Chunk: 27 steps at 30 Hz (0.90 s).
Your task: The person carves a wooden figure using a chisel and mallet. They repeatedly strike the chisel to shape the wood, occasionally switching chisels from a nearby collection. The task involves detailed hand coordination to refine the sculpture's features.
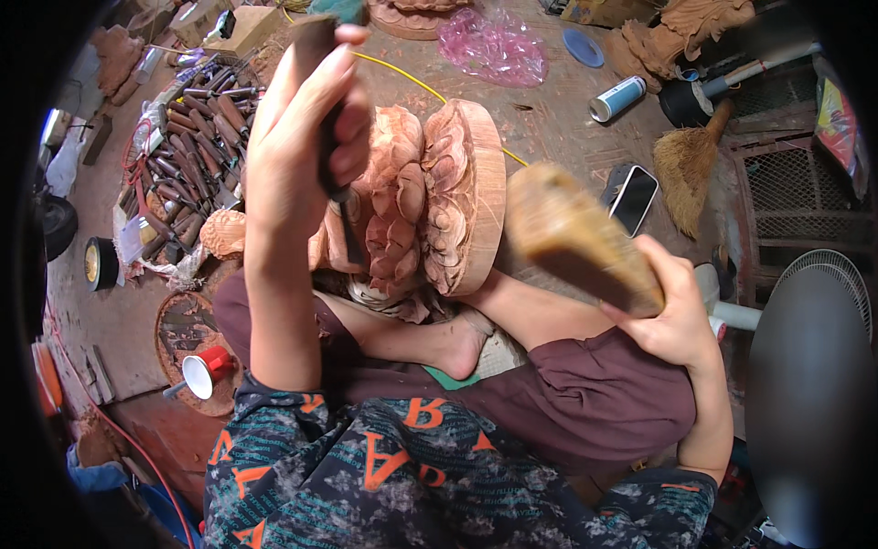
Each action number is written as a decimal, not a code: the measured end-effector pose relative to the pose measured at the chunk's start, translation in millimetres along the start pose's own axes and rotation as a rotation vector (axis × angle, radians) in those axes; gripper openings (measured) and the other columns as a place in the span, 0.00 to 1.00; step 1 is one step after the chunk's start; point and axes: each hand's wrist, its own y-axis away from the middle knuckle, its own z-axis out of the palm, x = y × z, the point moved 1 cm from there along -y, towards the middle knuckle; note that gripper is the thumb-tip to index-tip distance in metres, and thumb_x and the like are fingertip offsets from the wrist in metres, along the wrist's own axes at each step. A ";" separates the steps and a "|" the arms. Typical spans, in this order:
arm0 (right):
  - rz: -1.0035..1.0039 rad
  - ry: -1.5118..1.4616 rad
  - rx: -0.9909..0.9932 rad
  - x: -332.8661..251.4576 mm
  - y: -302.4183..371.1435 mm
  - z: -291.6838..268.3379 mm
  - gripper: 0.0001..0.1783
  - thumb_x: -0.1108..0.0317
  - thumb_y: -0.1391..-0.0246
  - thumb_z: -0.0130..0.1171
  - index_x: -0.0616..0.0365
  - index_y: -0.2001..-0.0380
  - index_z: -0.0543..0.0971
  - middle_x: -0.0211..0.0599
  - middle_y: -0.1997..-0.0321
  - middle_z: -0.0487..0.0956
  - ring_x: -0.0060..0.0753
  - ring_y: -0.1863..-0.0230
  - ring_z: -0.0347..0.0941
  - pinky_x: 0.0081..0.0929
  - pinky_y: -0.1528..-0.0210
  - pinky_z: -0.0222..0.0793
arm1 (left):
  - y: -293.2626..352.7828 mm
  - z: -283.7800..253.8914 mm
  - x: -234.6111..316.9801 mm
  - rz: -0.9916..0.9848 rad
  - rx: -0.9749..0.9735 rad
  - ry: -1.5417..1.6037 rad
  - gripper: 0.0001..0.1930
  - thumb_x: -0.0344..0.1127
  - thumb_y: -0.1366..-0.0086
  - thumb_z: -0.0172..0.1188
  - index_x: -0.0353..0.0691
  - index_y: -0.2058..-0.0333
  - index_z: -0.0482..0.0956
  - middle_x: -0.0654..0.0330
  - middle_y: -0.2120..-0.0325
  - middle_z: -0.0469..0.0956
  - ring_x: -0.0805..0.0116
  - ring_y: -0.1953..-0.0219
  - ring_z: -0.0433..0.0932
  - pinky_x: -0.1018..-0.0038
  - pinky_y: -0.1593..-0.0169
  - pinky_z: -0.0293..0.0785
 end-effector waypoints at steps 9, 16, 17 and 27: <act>-0.103 0.397 -0.644 -10.2 -21.0 16.1 0.19 0.69 0.66 0.64 0.56 0.65 0.72 0.46 0.71 0.78 0.54 0.64 0.76 0.46 0.65 0.69 | 29.7 -116.7 -7.1 -0.155 0.231 0.324 0.21 0.47 0.26 0.41 0.51 0.38 0.60 0.67 0.78 0.59 0.81 0.82 0.56 0.87 0.83 0.54; -0.110 0.532 -0.767 -30.3 -36.2 34.2 0.21 0.62 0.65 0.68 0.52 0.65 0.74 0.44 0.73 0.79 0.53 0.67 0.77 0.47 0.65 0.70 | 31.2 -294.3 20.9 -0.117 0.481 0.454 0.07 0.36 0.29 0.48 0.51 0.54 0.63 0.62 0.75 0.68 0.75 0.76 0.66 0.82 0.79 0.63; -0.110 0.501 -0.781 -33.8 -38.8 35.3 0.21 0.60 0.64 0.68 0.52 0.65 0.74 0.45 0.72 0.80 0.53 0.66 0.77 0.46 0.64 0.71 | 29.9 -316.7 24.0 -0.100 0.521 0.328 0.06 0.34 0.30 0.48 0.50 0.57 0.62 0.61 0.74 0.69 0.74 0.76 0.68 0.81 0.78 0.66; -0.241 0.319 -0.834 -49.3 -86.6 81.3 0.24 0.59 0.64 0.70 0.54 0.62 0.75 0.46 0.71 0.80 0.53 0.65 0.77 0.43 0.64 0.71 | 26.7 -454.0 -47.1 -0.444 0.803 -0.876 0.33 0.21 0.46 0.51 0.46 0.39 0.65 0.54 0.71 0.80 0.68 0.80 0.78 0.72 0.78 0.76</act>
